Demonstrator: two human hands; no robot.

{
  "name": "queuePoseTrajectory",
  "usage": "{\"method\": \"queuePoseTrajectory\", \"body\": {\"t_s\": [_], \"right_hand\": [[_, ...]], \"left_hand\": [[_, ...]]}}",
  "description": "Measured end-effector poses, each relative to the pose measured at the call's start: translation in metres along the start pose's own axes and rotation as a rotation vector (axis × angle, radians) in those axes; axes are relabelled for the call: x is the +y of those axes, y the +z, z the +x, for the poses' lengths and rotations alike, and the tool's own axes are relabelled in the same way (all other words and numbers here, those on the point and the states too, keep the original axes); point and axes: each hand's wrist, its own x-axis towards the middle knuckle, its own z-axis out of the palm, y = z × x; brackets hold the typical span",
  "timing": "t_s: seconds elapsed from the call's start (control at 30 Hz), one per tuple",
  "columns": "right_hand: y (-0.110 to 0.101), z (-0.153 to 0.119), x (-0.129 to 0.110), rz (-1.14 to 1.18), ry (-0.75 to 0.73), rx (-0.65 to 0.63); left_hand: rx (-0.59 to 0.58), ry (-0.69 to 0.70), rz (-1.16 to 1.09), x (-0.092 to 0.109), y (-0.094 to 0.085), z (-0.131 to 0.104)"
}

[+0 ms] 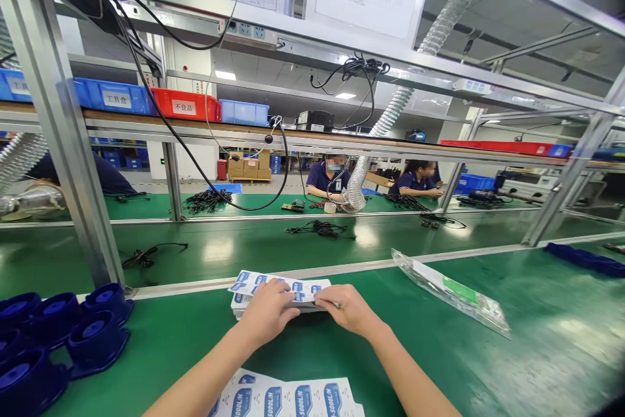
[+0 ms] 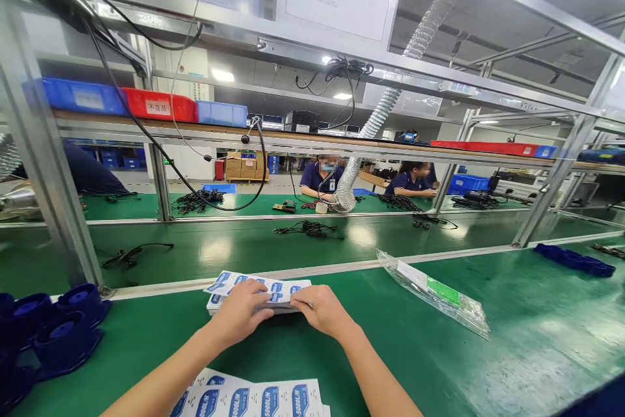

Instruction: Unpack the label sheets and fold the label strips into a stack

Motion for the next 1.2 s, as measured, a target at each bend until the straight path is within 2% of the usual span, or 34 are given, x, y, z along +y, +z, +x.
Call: {"method": "queuePoseTrajectory", "body": {"t_s": [0.1, 0.23, 0.3, 0.37, 0.47, 0.57, 0.63, 0.67, 0.7, 0.77, 0.83, 0.87, 0.9, 0.97, 1.03, 1.1, 1.2], "right_hand": [[0.002, 0.002, -0.007, 0.220, 0.021, 0.041], [0.002, 0.003, 0.001, 0.379, 0.234, 0.136], [0.001, 0.002, 0.006, 0.271, 0.283, 0.098], [-0.002, 0.002, 0.007, 0.073, 0.241, -0.051], [-0.004, 0.002, 0.001, -0.120, 0.129, -0.254], [-0.004, 0.002, -0.004, -0.182, 0.060, -0.282], [-0.004, 0.001, -0.004, -0.205, 0.032, -0.249], [-0.004, 0.001, -0.004, -0.210, 0.022, -0.228], [-0.004, 0.001, -0.004, -0.210, 0.013, -0.206], [-0.004, 0.001, -0.008, -0.188, -0.018, -0.176], [-0.004, 0.002, -0.015, -0.105, -0.058, -0.158], [-0.004, 0.003, -0.019, -0.034, -0.070, -0.151], [-0.004, 0.003, -0.022, 0.053, -0.066, -0.143], [-0.002, 0.003, -0.024, 0.239, -0.011, -0.109], [-0.002, 0.003, -0.018, 0.332, 0.067, -0.053], [-0.001, 0.001, -0.007, 0.246, 0.125, -0.020], [-0.002, -0.001, 0.007, -0.014, 0.168, -0.143]], "left_hand": [[-0.128, 0.003, 0.101, 0.009, -0.011, 0.001], [-0.208, -0.073, 0.132, 0.025, -0.022, -0.002], [-0.270, -0.107, 0.145, 0.037, -0.023, -0.008], [-0.384, -0.103, 0.176, 0.053, -0.020, -0.015], [-0.585, 0.023, 0.245, 0.078, -0.010, -0.028], [-0.754, 0.110, 0.265, 0.091, -0.004, -0.038], [-0.827, 0.133, 0.207, 0.089, -0.007, -0.042], [-0.821, 0.136, 0.154, 0.084, -0.012, -0.042], [-0.764, 0.121, 0.088, 0.078, -0.017, -0.041], [-0.499, 0.027, 0.000, 0.065, -0.029, -0.035], [-0.206, -0.052, 0.037, 0.052, -0.039, -0.025], [-0.146, -0.077, 0.079, 0.047, -0.043, -0.020], [-0.154, -0.099, 0.117, 0.043, -0.044, -0.016], [-0.288, -0.154, 0.141, 0.041, -0.043, -0.013], [-0.404, -0.176, 0.134, 0.048, -0.035, -0.015], [-0.477, -0.109, 0.173, 0.061, -0.021, -0.021], [-0.621, 0.028, 0.157, 0.081, 0.008, -0.032]]}}
